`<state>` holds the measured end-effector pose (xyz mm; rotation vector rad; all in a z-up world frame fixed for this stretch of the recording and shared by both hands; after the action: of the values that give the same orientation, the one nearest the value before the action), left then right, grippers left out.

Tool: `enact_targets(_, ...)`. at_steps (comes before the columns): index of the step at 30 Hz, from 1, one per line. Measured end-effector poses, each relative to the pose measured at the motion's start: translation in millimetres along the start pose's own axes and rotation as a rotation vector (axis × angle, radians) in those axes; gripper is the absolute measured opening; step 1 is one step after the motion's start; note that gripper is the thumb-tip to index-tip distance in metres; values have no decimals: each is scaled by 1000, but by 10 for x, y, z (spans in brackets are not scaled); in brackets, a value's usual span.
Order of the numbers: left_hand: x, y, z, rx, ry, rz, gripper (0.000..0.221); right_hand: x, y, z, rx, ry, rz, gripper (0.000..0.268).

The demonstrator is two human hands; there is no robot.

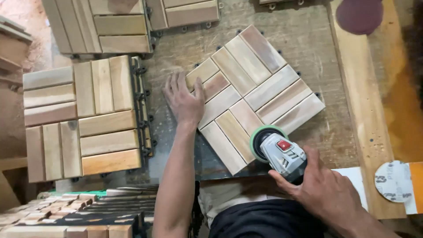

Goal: Sanding the surface of interlocking wooden floor tiles using a handheld power sander

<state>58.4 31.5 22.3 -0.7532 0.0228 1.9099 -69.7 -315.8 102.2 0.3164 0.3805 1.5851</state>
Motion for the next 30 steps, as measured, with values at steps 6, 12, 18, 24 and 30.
enact_targets(6,1,14,1,-5,-10,20,53,211,144,-82,-28,85,65,107)
enact_targets(12,6,2,-1,85,16,71,52,265,-11,41,178,34,-30,106)
enact_targets(18,40,-25,-55,42,33,61,50,262,-242,523,296,-52,-224,102)
enact_targets(24,101,-23,-142,-26,33,25,56,359,-57,86,3,209,16,109)
enact_targets(30,135,-73,-230,2,78,35,56,321,77,-168,111,265,-30,120)
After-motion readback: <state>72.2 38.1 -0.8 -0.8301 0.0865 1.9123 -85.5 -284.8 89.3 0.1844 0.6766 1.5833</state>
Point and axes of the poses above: each hand's wrist, its own y-axis away from the middle knuckle, its own z-axis out of the back of the hand, x = y × z, the point moved 7 cm from there along -y, towards the middle knuckle, and after that the axes turned 1 degree about z, right-handed, at the moved point
